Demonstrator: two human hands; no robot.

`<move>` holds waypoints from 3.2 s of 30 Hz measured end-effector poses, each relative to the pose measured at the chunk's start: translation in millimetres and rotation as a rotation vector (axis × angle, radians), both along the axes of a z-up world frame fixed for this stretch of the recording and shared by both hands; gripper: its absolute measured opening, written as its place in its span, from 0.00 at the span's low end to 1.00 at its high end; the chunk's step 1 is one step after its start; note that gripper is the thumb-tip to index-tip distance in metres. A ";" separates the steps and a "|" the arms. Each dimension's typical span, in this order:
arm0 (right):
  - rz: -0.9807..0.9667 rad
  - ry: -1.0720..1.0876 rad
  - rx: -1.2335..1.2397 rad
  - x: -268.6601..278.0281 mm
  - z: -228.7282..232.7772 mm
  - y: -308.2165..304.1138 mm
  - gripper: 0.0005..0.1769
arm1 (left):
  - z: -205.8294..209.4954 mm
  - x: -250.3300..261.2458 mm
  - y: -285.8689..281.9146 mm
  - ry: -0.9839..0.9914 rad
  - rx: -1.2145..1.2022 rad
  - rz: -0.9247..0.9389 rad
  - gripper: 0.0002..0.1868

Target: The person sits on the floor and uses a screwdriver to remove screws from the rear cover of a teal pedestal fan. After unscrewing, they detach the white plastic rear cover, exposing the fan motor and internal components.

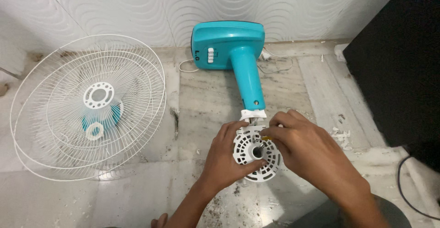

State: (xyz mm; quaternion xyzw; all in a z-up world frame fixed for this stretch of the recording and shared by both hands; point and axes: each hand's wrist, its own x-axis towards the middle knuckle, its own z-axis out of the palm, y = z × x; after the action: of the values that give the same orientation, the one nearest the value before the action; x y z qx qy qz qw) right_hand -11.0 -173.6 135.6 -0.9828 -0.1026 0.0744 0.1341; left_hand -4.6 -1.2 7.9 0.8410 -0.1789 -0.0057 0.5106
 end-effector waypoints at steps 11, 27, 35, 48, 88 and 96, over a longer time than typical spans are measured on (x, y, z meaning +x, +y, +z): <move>-0.150 0.243 0.010 -4.9 -7.3 -17.5 0.19 | -5.1 -2.8 5.6 -0.112 0.017 0.016 0.31; -0.240 0.203 0.234 -22.2 -44.7 -23.2 0.19 | -7.0 -6.9 11.9 -0.258 0.087 0.043 0.31; -0.226 0.132 0.301 -31.5 -58.4 -20.7 0.18 | -7.7 -9.2 9.0 -0.259 0.071 0.028 0.31; -0.314 0.232 0.261 -32.2 -51.3 -28.8 0.17 | -12.1 -5.8 7.7 -0.199 0.077 0.028 0.32; -0.361 0.018 0.474 -55.3 -89.5 -16.8 0.27 | -11.0 3.1 6.6 -0.042 -0.003 -0.006 0.31; -0.386 0.047 0.441 -51.6 -76.5 -19.1 0.23 | -6.3 5.0 5.8 0.026 0.120 -0.038 0.32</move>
State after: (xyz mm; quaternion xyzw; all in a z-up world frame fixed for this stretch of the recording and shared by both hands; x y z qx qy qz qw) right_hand -62.6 -192.7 59.2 -0.9293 0.0755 0.0462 0.3586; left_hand 0.4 4.6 1.5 0.8664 -0.1875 -0.0373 0.4612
